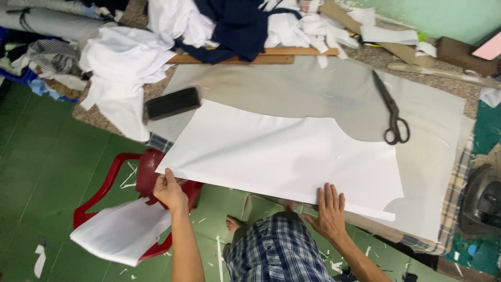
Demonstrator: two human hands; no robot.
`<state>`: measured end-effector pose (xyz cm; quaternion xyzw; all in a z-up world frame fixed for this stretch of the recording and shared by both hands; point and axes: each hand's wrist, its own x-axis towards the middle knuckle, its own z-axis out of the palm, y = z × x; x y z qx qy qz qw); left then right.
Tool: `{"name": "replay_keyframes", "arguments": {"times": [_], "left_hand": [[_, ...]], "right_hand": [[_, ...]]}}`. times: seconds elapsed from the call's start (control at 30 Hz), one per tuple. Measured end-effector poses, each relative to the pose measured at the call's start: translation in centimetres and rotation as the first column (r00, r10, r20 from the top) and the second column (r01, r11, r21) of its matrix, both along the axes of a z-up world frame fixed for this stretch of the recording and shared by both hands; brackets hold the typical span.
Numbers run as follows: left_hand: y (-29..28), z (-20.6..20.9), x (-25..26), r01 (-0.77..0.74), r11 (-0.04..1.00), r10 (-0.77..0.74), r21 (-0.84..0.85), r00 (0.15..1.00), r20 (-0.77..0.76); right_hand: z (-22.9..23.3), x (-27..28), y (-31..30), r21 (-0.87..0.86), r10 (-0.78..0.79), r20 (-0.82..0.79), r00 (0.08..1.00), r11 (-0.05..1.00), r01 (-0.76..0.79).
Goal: The person cuts a large piece of white fabric using shears, then measures and marks it with a ruler and chalk. They fold the fabric, iron it with a steam iron, and trim the edges to create a finished strip.
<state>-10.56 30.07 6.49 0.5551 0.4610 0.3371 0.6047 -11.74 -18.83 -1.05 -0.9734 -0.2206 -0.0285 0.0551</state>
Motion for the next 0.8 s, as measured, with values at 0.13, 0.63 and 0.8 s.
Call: {"name": "replay_keyframes", "arguments": {"times": [0.13,0.63,0.8], "left_hand": [[8.3,-0.6,-10.2,-0.169,0.985,0.169,-0.015,0.986,0.006],[12.5,-3.9,-59.5,-0.789,0.606,0.709,0.101,0.478,-0.518],[16.5,-8.1,-65.2,-0.857,0.467,0.84,-0.217,0.507,-0.193]], "right_hand": [[-0.6,-2.7,4.6,0.091,0.196,0.203,0.959,0.972,-0.218],[0.1,-2.2,39.5,0.127,0.521,-0.777,0.353,0.679,-0.723],[3.9,-1.0,56.8,0.001,0.436,-0.846,0.308,0.578,-0.816]]}}
